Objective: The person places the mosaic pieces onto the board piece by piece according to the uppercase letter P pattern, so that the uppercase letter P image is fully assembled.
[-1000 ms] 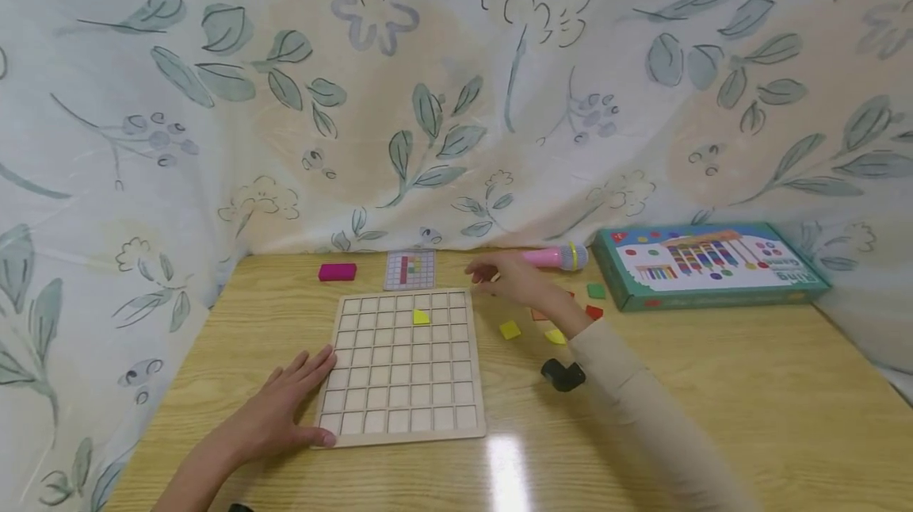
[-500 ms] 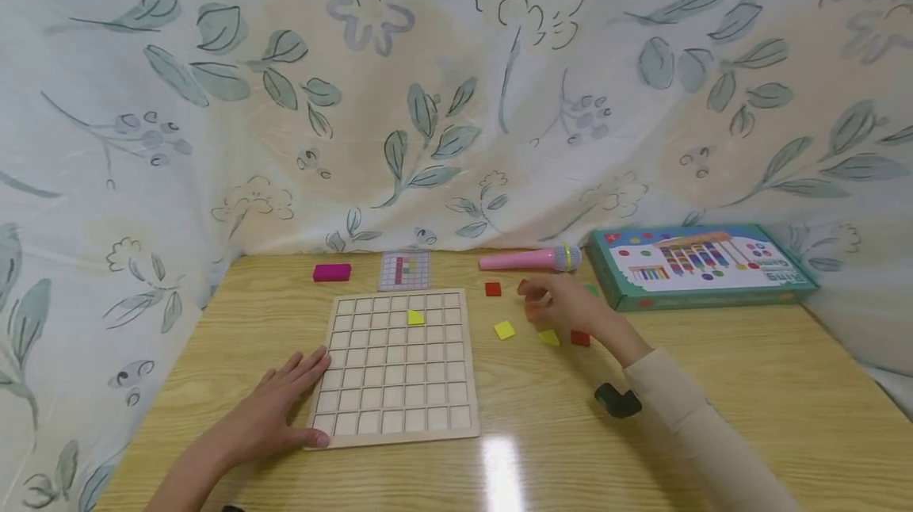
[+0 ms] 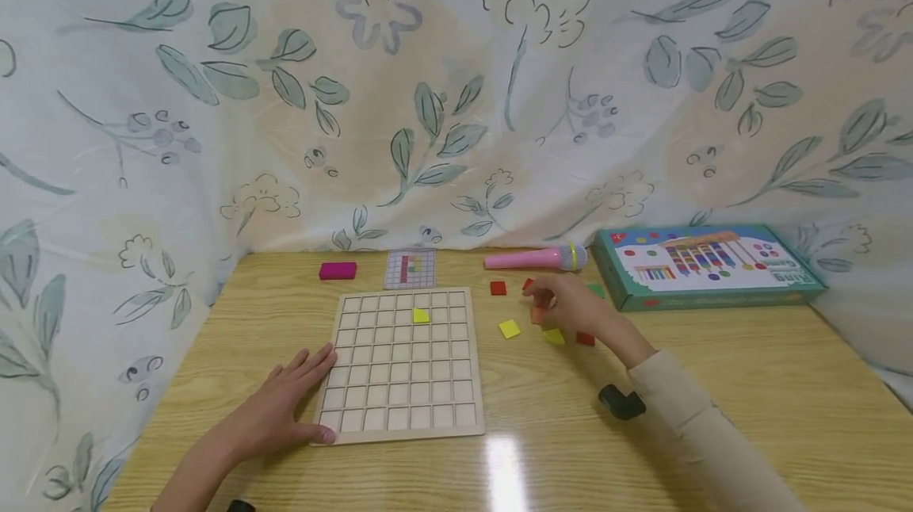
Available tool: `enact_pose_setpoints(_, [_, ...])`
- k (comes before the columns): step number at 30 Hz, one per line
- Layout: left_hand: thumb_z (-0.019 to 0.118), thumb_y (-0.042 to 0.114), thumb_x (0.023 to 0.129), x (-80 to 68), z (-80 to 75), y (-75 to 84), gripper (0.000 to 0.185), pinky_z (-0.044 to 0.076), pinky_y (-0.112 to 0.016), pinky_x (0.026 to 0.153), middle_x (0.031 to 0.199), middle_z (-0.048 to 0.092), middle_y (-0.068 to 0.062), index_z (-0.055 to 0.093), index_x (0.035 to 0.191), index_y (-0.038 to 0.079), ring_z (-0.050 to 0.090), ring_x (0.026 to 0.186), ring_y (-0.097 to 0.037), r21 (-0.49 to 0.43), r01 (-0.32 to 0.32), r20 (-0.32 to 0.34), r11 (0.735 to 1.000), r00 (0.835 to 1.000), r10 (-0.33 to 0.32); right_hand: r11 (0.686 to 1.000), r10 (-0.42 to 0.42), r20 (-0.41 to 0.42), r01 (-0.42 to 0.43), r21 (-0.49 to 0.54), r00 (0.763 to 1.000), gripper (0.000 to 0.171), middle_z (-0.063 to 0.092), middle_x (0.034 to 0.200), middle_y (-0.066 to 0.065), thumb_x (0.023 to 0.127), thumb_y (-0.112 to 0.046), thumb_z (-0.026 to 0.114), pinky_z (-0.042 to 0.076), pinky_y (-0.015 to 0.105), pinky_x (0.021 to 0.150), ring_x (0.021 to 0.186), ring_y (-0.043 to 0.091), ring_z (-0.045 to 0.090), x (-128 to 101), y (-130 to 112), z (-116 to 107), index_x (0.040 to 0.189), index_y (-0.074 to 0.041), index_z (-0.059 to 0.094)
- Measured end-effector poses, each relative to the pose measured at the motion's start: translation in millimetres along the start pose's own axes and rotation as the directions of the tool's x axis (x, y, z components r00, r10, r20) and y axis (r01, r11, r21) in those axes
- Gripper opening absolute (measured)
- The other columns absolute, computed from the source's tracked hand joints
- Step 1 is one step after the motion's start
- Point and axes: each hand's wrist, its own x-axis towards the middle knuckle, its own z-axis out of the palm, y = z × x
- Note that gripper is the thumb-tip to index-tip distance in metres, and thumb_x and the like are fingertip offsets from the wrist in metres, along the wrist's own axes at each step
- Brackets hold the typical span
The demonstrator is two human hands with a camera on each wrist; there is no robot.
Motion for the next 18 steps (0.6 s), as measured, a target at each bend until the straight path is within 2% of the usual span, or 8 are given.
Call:
enact_pose_setpoints(2, [0.077,0.061,0.068,-0.4,-0.1,-0.1,0.108,0.016,-0.070,0.109,0.157,0.030,-0.015,0.038,0.149,0.002,0.020,0.142,-0.051,-0.002,0.001,0.001,1.000,1.000,-0.001,1.000,-0.004,-0.001,0.004,0.007,1.000,0.034,0.066,0.086,0.000,0.080,-0.001,0.077,0.054,0.033,0.075,0.083,0.016,0.061,1,-3,-1,0.113,0.002,0.069])
enact_pose_setpoints(7, [0.076,0.062,0.068,-0.5,-0.3,-0.6,0.108,0.017,-0.070,0.108,0.157,0.031,-0.016,0.038,0.149,0.002,0.021,0.141,-0.051,0.003,-0.001,0.002,1.000,1.000,0.001,0.994,-0.100,-0.016,0.100,0.034,0.995,0.033,0.068,0.089,0.005,0.081,0.004,0.075,0.055,0.034,0.076,0.082,0.017,0.063,13,-12,-2,0.113,0.003,0.069])
enact_pose_setpoints(11, [0.076,0.061,0.068,0.3,-1.5,-0.3,0.108,0.016,-0.070,0.108,0.158,0.030,-0.015,0.037,0.150,0.003,0.020,0.142,-0.050,-0.008,0.003,0.009,1.000,1.000,-0.002,0.984,-0.150,-0.011,0.150,0.095,0.989,0.031,0.069,0.090,0.008,0.082,0.006,0.074,0.055,0.034,0.076,0.080,0.017,0.062,24,-24,1,0.112,0.004,0.069])
enact_pose_setpoints(18, [0.076,0.061,0.068,0.1,-2.0,0.0,0.108,0.014,-0.070,0.109,0.158,0.028,-0.015,0.036,0.151,0.003,0.018,0.142,-0.050,-0.021,0.012,0.022,1.000,1.000,-0.011,0.979,-0.173,-0.013,0.173,0.103,0.985,0.030,0.066,0.086,0.004,0.082,0.003,0.076,0.054,0.031,0.078,0.082,0.016,0.061,41,-47,15,0.111,0.006,0.068])
